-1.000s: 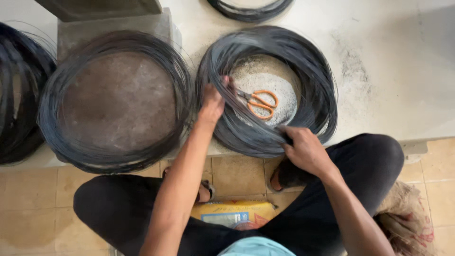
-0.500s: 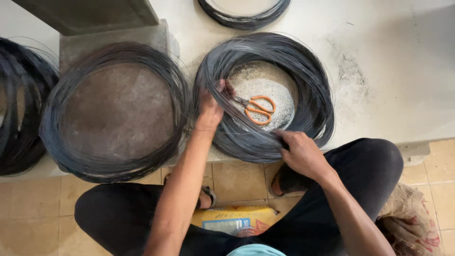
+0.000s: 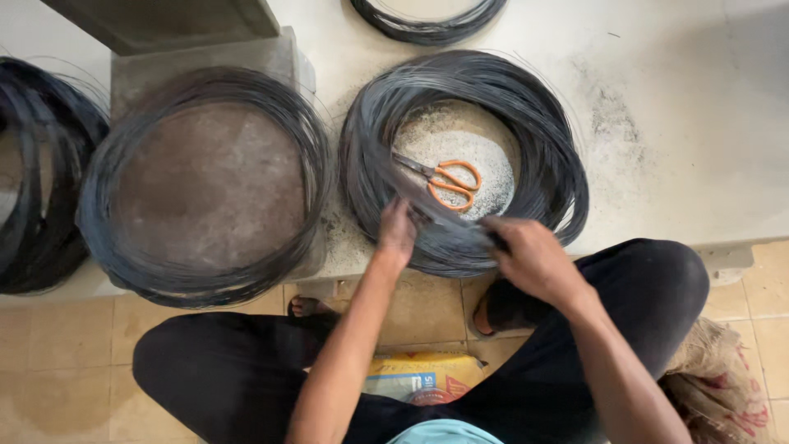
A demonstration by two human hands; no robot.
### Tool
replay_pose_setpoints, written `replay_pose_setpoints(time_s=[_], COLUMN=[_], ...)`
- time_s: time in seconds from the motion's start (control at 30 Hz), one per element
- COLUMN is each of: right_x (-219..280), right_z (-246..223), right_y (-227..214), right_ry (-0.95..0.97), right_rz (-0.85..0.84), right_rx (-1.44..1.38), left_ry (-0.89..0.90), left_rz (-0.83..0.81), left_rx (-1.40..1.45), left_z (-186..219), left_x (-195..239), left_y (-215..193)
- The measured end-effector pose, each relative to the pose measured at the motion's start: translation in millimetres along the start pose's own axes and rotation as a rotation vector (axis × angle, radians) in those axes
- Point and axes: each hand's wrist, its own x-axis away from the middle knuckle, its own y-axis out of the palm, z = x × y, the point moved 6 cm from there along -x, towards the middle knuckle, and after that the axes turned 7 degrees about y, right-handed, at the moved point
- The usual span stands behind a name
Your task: The person sits on the floor and uses orange-handled shears to cut a length of black wire from a large coil. They then pull the cut wire, straighten it, and place it on top of another coil.
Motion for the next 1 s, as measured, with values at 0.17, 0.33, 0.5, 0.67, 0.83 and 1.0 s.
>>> replay_pose_setpoints(time_s=[0.17,0.33,0.5,0.67,0.83,1.0], right_x=[10,3,5,9,8,11], right_z=[-25,-5,2,-9,3,4], right_y=[-52,-69,-73,-59,-32,-14], right_ry=[0.078,0.060,0.088,0.061,0.078,0.052], right_rz=[0.065,0.137,0.180,0.119,0.070,0.050], right_rx=[-0.052,-0.224,-0.256,-0.262,-0.257,-0.264], left_ry=[0.171,0.325,0.317,0.195,0.107,0.016], left_rz=[0.079,0.124,-0.141,-0.295,-0.352,-0.464], left_rx=[-0.314,-0.911,-0.401,-0.080,-0.061,0.011], left_z=[35,26,61,90,64,9], left_x=[53,70,123,152,163,159], left_y=[-4,-43,-6,46,70,77])
